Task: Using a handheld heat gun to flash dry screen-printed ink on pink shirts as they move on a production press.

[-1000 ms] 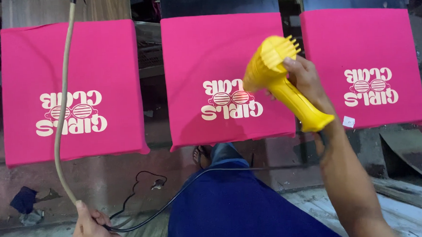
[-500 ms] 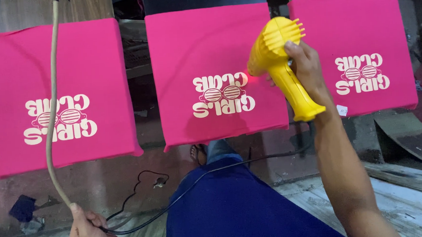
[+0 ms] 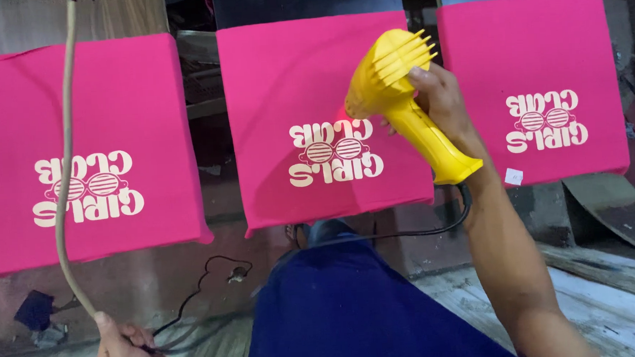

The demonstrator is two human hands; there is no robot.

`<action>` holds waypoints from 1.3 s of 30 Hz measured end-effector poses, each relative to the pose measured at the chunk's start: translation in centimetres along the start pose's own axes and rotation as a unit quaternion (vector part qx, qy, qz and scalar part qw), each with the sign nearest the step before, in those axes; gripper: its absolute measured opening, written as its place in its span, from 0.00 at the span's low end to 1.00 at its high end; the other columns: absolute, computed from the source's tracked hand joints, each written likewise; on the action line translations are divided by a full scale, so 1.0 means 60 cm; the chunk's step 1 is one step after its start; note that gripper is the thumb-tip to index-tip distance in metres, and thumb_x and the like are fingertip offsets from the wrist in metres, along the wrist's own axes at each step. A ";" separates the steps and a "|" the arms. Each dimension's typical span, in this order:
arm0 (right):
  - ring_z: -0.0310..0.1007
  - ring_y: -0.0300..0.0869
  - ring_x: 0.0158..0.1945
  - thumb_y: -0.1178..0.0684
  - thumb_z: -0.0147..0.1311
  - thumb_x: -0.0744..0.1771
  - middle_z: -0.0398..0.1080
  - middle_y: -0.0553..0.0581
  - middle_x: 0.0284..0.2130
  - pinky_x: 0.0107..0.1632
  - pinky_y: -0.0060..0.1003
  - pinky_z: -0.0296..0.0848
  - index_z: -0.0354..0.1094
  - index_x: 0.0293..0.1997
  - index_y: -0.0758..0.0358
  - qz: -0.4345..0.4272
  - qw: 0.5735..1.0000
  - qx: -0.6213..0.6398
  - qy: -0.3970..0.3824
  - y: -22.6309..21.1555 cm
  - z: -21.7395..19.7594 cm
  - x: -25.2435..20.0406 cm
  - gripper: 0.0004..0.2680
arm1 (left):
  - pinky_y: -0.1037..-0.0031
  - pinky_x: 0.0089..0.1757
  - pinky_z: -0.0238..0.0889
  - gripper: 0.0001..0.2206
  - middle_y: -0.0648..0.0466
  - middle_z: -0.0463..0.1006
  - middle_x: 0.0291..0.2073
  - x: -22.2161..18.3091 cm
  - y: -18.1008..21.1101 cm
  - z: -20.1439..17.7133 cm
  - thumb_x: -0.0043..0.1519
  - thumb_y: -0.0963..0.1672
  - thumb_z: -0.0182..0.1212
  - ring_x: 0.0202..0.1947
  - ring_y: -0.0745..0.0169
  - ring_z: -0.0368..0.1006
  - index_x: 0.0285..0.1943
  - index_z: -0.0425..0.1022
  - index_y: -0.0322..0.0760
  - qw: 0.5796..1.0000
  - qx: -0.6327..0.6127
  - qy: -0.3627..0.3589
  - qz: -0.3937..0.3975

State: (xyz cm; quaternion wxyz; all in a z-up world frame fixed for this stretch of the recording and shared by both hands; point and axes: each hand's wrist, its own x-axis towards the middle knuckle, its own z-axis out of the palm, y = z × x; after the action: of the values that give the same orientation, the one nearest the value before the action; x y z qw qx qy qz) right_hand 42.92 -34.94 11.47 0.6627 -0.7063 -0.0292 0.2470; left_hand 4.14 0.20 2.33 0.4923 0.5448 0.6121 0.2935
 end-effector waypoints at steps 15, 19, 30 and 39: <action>0.78 0.58 0.29 0.39 0.52 0.62 0.77 0.67 0.34 0.29 0.49 0.77 0.71 0.50 0.69 0.076 0.971 0.223 0.043 0.161 0.050 -0.007 0.21 | 0.75 0.31 0.61 0.25 0.58 0.68 0.18 0.158 -0.037 -0.059 0.82 0.53 0.65 0.20 0.71 0.61 0.29 0.73 0.45 0.987 0.082 0.129 0.056; 0.75 0.46 0.56 0.49 0.47 0.69 0.73 0.55 0.55 0.60 0.40 0.73 0.66 0.59 0.57 -0.026 0.975 0.216 0.051 0.208 0.147 0.043 0.12 | 0.79 0.25 0.45 0.22 0.63 0.59 0.19 0.176 0.047 -0.082 0.77 0.50 0.62 0.20 0.77 0.51 0.27 0.64 0.47 0.989 -0.037 0.134 0.058; 0.79 0.54 0.26 0.41 0.50 0.64 0.76 0.71 0.26 0.30 0.42 0.77 0.71 0.40 0.78 0.000 0.955 0.041 -0.293 0.067 0.739 0.034 0.20 | 0.77 0.25 0.43 0.24 0.56 0.60 0.20 0.442 0.079 -0.302 0.79 0.45 0.59 0.22 0.71 0.51 0.25 0.63 0.35 0.987 -0.034 0.111 0.113; 0.79 0.58 0.24 0.45 0.48 0.66 0.75 0.76 0.25 0.25 0.40 0.73 0.68 0.40 0.77 0.027 0.972 -0.070 -0.222 0.022 0.866 0.046 0.16 | 0.72 0.29 0.47 0.27 0.55 0.56 0.18 0.575 0.056 -0.458 0.82 0.43 0.54 0.22 0.66 0.49 0.23 0.61 0.37 0.984 -0.025 0.149 0.100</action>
State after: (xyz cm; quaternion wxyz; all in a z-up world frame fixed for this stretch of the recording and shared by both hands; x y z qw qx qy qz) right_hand 24.79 13.82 9.37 0.5821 -0.6787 -0.1739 0.4125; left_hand -17.23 38.82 4.97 0.3773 0.5414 0.6134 0.4340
